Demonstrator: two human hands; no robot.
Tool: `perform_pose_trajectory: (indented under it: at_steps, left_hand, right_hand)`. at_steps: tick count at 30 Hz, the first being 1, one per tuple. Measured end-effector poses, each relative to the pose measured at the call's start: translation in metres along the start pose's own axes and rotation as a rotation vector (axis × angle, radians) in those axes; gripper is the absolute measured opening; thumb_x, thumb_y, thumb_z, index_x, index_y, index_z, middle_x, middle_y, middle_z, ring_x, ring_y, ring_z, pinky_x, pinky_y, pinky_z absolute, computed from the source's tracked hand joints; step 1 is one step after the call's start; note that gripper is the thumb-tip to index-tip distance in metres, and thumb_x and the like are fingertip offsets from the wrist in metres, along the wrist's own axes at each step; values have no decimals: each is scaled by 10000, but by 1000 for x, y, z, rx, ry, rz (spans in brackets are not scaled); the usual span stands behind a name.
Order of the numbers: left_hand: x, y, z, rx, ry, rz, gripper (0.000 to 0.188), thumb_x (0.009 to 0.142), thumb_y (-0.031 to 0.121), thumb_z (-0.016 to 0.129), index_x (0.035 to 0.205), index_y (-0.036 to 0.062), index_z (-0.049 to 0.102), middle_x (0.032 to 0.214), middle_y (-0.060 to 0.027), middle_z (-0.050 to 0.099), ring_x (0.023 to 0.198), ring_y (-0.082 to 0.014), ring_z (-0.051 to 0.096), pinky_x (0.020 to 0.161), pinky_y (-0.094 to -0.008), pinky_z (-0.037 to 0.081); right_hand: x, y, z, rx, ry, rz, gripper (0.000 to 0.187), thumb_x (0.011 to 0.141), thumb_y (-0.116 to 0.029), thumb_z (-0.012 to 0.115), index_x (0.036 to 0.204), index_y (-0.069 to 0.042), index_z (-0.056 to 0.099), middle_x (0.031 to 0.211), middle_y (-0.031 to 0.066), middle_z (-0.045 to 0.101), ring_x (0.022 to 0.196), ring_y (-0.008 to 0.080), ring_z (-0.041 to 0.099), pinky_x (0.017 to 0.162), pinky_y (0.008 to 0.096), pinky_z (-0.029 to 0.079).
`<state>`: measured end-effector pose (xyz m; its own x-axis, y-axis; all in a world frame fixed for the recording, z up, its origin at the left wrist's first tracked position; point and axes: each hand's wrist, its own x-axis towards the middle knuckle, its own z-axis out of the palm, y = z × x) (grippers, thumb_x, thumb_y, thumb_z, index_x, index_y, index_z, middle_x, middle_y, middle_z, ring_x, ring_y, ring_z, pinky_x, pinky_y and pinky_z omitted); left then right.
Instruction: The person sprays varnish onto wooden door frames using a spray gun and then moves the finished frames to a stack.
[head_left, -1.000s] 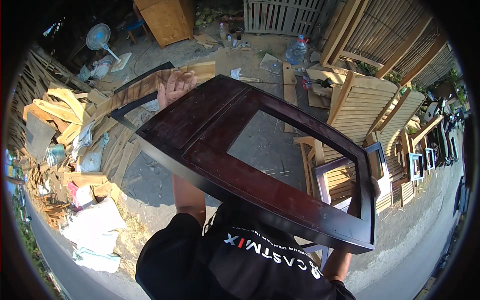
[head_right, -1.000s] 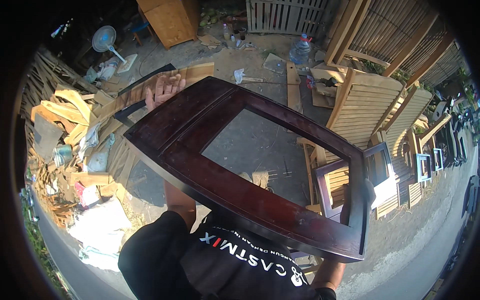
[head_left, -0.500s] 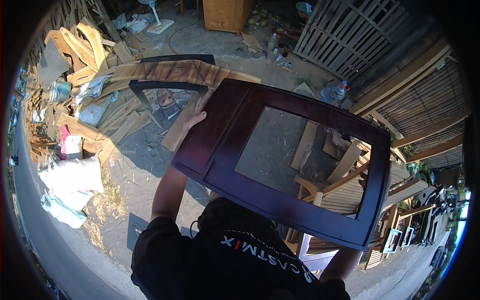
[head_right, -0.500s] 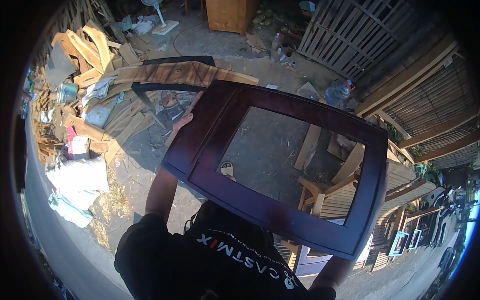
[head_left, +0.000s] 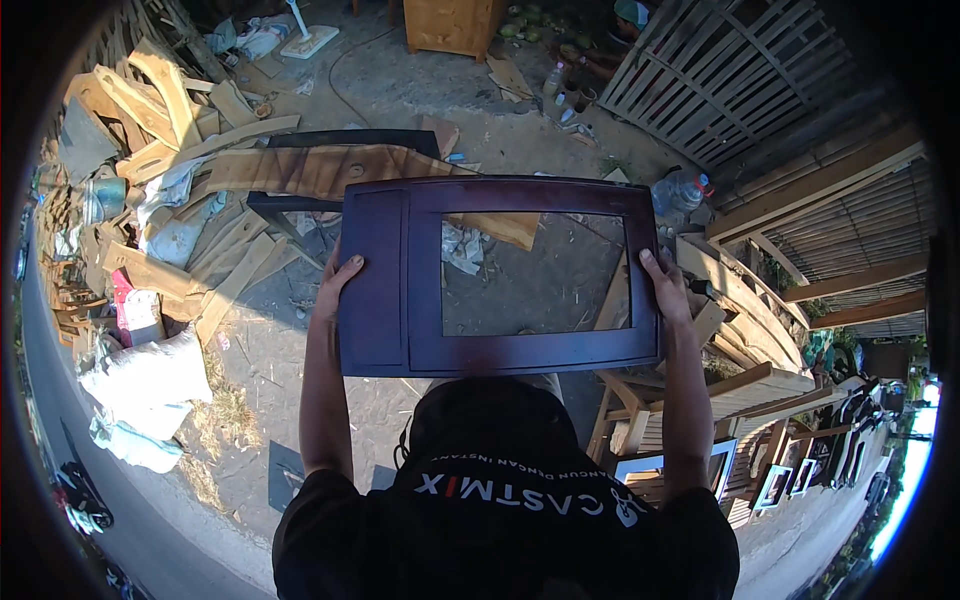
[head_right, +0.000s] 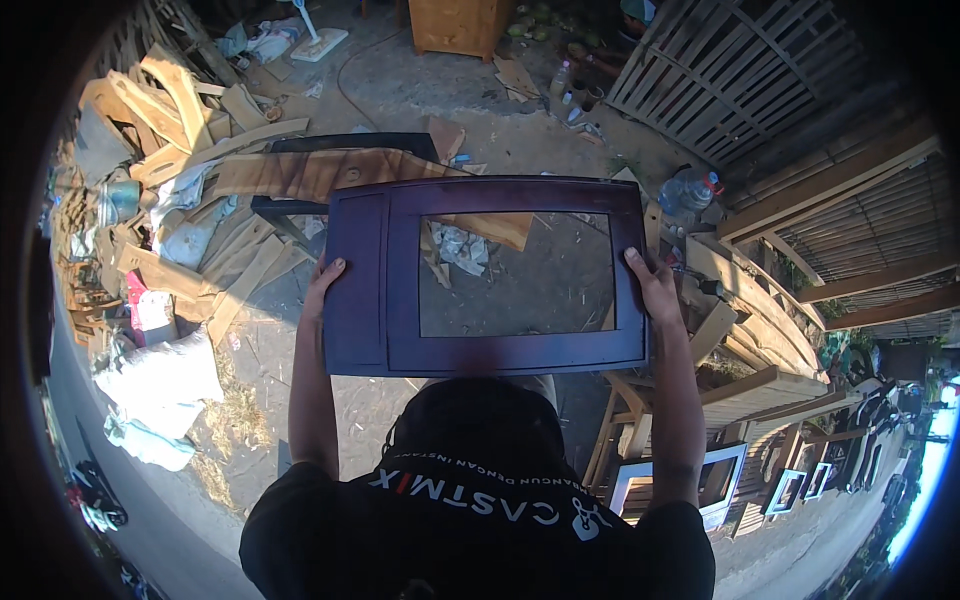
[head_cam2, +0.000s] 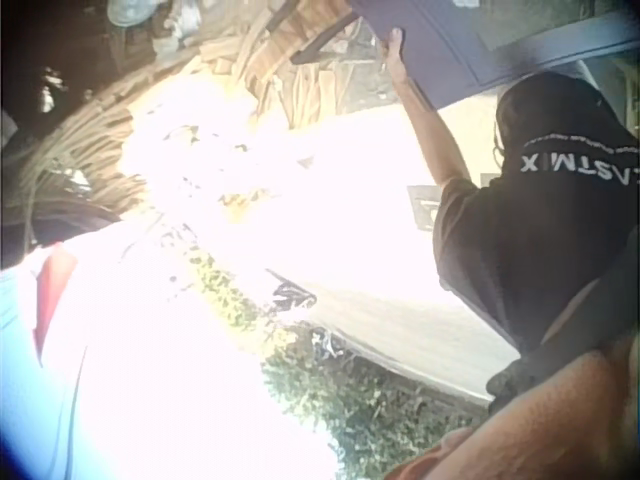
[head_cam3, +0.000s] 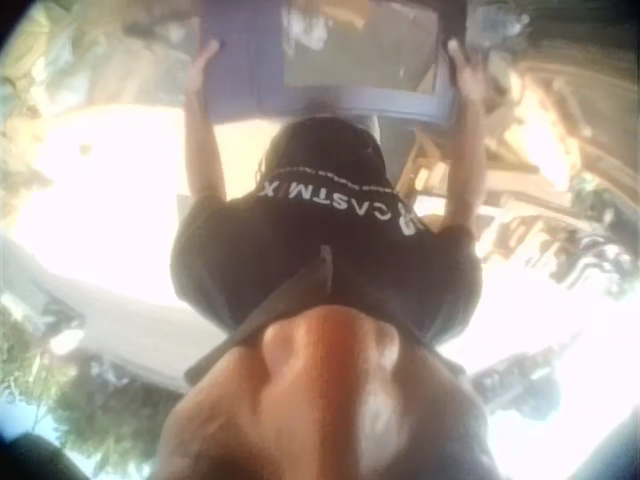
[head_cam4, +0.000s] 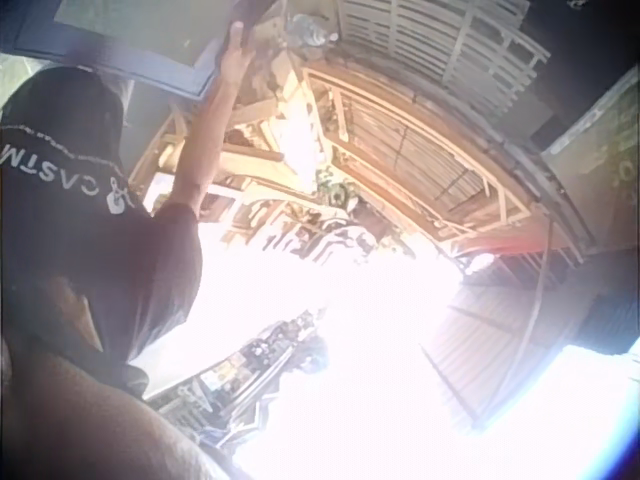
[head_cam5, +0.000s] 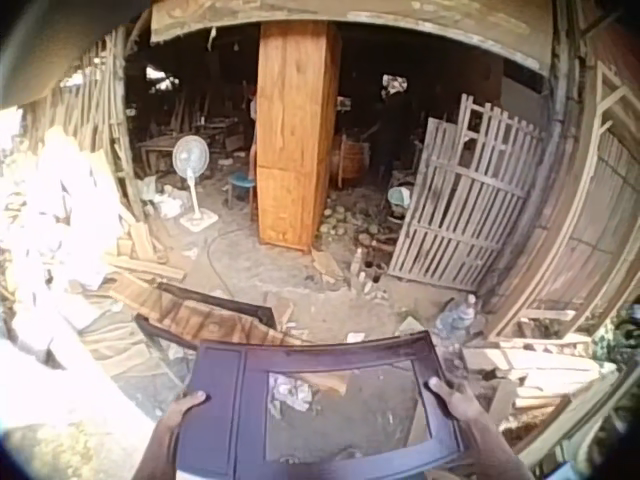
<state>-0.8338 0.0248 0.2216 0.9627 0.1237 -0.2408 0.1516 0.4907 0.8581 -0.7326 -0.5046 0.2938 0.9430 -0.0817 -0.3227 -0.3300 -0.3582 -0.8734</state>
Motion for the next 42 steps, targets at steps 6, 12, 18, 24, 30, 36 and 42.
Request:
perform_pose_trajectory:
  at_steps: [6, 12, 18, 24, 30, 36, 42]
  left_hand:
    - [24, -20, -30, -10, 447, -82, 619, 902, 289, 765, 1347, -47, 498, 1152, -197, 656, 963, -232, 706, 803, -349, 615]
    - [45, -50, -40, -194, 618, 55, 547, 938, 354, 732, 1286, -36, 569, 1095, -161, 689, 931, -214, 709, 797, -350, 614]
    - [65, -72, -49, -308, 809, 121, 533, 973, 406, 674, 1277, -23, 585, 1102, -128, 693, 933, -207, 708, 807, -337, 607]
    - [95, -83, -92, -327, 934, 160, 526, 981, 398, 666, 1289, -19, 578, 1121, -122, 685, 950, -210, 702, 827, -327, 593]
    - [114, -84, -127, -338, 995, 194, 522, 988, 396, 659, 1293, -20, 577, 1132, -120, 682, 965, -205, 693, 838, -332, 583]
    - [128, -80, -139, -327, 1091, 159, 543, 970, 407, 685, 1270, -32, 573, 1123, -127, 679, 978, -212, 687, 843, -332, 575]
    - [129, -83, -146, -329, 1094, 125, 552, 948, 384, 721, 1259, -43, 560, 1142, -143, 669, 981, -210, 680, 851, -322, 564]
  right_hand:
    - [146, -29, 75, -48, -242, -153, 536, 965, -441, 688, 1253, 11, 669, 1017, 70, 710, 898, 125, 631, 849, 289, 500]
    - [283, -79, 171, -192, -428, -117, 583, 962, -515, 660, 1258, -14, 688, 1079, 85, 719, 962, 156, 642, 913, 316, 493]
    - [379, -124, 294, -315, -644, -264, 633, 949, -561, 637, 1243, -3, 697, 1086, 143, 735, 994, 208, 686, 901, 338, 510]
    - [435, -151, 407, -447, -721, -267, 684, 904, -638, 634, 1167, -14, 739, 1068, 166, 748, 991, 272, 720, 876, 369, 533]
    - [463, -155, 490, -529, -755, -293, 746, 876, -694, 626, 1168, -18, 738, 1111, 212, 733, 1051, 320, 710, 936, 389, 521]
    - [488, -161, 542, -658, -758, -267, 961, 921, -766, 454, 1325, 94, 600, 1390, 300, 575, 1334, 401, 539, 1104, 416, 414]
    - [489, -171, 558, -742, -733, -276, 914, 954, -741, 407, 1370, 56, 577, 1446, 297, 525, 1367, 410, 497, 1138, 424, 375]
